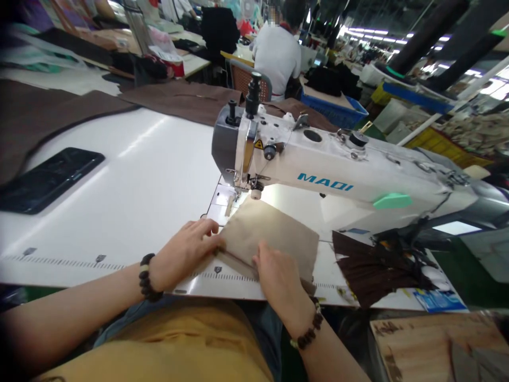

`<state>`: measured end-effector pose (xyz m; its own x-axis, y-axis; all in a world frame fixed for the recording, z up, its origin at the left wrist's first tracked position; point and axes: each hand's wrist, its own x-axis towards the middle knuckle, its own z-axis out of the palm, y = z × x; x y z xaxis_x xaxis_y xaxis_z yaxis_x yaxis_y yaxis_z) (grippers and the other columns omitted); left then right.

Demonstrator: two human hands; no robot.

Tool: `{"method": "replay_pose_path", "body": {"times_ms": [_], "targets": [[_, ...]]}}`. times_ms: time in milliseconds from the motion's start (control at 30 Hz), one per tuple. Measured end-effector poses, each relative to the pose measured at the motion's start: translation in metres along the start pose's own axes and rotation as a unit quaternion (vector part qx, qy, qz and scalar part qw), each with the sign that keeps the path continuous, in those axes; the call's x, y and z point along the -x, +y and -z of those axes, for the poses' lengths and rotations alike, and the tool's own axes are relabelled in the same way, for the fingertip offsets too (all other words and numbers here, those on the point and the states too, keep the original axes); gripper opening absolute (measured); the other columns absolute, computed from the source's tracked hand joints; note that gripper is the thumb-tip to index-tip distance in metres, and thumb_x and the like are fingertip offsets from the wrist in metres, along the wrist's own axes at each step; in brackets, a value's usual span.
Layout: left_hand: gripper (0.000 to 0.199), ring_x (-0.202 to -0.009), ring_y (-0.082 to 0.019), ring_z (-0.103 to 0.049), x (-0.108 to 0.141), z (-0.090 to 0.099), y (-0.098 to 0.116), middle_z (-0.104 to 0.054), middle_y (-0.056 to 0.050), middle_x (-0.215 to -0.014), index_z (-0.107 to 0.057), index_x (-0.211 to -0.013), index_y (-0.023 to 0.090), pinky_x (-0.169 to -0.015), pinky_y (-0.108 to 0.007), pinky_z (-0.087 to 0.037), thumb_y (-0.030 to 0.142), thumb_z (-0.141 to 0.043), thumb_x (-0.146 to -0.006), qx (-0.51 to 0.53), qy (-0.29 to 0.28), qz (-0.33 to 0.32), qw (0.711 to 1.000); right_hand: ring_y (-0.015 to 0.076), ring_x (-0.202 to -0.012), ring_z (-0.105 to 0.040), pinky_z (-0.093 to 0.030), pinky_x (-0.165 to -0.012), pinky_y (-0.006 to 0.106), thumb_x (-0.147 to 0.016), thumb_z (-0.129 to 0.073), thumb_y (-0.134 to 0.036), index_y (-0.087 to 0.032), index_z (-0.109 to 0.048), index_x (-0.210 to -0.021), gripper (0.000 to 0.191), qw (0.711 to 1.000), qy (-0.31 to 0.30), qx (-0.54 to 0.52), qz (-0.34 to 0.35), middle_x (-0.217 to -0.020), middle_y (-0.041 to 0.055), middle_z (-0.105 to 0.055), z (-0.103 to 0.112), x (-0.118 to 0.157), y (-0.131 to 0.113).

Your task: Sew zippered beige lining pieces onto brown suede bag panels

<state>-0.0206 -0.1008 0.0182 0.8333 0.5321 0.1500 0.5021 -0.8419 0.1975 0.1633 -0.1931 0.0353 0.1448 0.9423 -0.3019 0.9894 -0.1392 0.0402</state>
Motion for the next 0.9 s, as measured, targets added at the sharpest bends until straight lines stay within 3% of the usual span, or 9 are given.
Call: {"method": "replay_pose_path", "body": {"times_ms": [67, 133, 233, 333, 567, 733, 900], "targets": [[0.015, -0.088, -0.02, -0.049, 0.001, 0.001, -0.002, -0.053, -0.006, -0.099, -0.058, -0.097, 0.018, -0.078, -0.035, -0.039, 0.018, -0.047, -0.087, -0.044, 0.003, -0.072, 0.996, 0.019, -0.06, -0.062, -0.036, -0.048, 0.024, -0.088, -0.041, -0.019, -0.026, -0.042, -0.121, 0.034, 0.999, 0.003, 0.018, 0.046, -0.071, 0.0024, -0.064, 0.0, 0.003, -0.004], [0.021, -0.09, -0.02, -0.048, -0.003, 0.003, -0.007, -0.054, -0.007, -0.103, -0.055, -0.106, 0.016, -0.081, -0.035, -0.038, 0.018, -0.043, -0.089, -0.083, -0.003, -0.107, 0.991, 0.0179, -0.06, -0.061, -0.041, -0.051, 0.026, -0.085, -0.043, -0.015, -0.032, -0.034, -0.129, 0.048, 0.994, 0.031, 0.034, 0.096, -0.077, 0.003, -0.063, 0.002, 0.002, -0.007], [0.024, -0.096, -0.021, -0.047, -0.018, 0.002, -0.017, -0.054, -0.007, -0.11, -0.053, -0.11, 0.014, -0.085, -0.035, -0.037, 0.018, -0.038, -0.091, -0.11, -0.008, -0.125, 0.986, 0.0243, -0.095, -0.057, -0.047, -0.079, 0.041, -0.081, -0.052, -0.021, -0.026, -0.04, -0.129, 0.049, 0.98, 0.104, 0.019, 0.171, -0.11, 0.0104, -0.056, 0.007, -0.008, -0.01], [0.024, -0.099, -0.02, -0.047, -0.028, -0.004, -0.022, -0.057, -0.006, -0.11, -0.055, -0.108, 0.012, -0.089, -0.034, -0.035, 0.02, -0.04, -0.091, -0.097, -0.012, -0.145, 0.985, 0.0259, -0.127, -0.03, -0.03, -0.102, 0.05, -0.08, -0.054, -0.026, -0.018, -0.035, -0.133, 0.057, 0.965, 0.108, -0.043, 0.235, -0.14, 0.0098, -0.031, 0.002, -0.02, -0.01], [0.031, -0.109, -0.02, -0.044, -0.021, -0.015, -0.015, -0.052, -0.007, -0.121, -0.049, -0.118, 0.011, -0.099, -0.035, -0.027, 0.019, -0.043, -0.089, -0.044, 0.028, -0.107, 0.993, 0.0212, -0.134, -0.014, -0.018, -0.107, 0.053, -0.086, -0.04, -0.024, -0.018, -0.026, -0.137, 0.053, 0.969, 0.1, -0.068, 0.217, -0.145, 0.0034, -0.016, -0.024, -0.024, -0.009], [0.035, -0.112, -0.022, -0.043, -0.04, -0.016, -0.027, -0.053, -0.01, -0.116, -0.051, -0.116, 0.009, -0.098, -0.036, -0.029, 0.031, -0.047, -0.088, -0.078, 0.012, -0.065, 0.995, 0.0216, -0.134, -0.015, -0.021, -0.105, 0.053, -0.087, -0.038, -0.026, -0.016, -0.027, -0.137, 0.052, 0.972, 0.111, -0.073, 0.193, -0.145, 0.0066, -0.018, -0.017, -0.048, -0.008], [0.033, -0.11, -0.024, -0.045, -0.059, -0.013, -0.041, -0.056, -0.01, -0.111, -0.06, -0.099, 0.008, -0.096, -0.035, -0.031, 0.036, -0.051, -0.086, -0.116, 0.007, -0.036, 0.993, 0.0195, -0.134, -0.015, -0.023, -0.105, 0.05, -0.089, -0.034, -0.026, -0.01, -0.028, -0.135, 0.05, 0.97, 0.127, -0.085, 0.191, -0.145, 0.0086, -0.017, -0.007, -0.077, -0.011]]}}
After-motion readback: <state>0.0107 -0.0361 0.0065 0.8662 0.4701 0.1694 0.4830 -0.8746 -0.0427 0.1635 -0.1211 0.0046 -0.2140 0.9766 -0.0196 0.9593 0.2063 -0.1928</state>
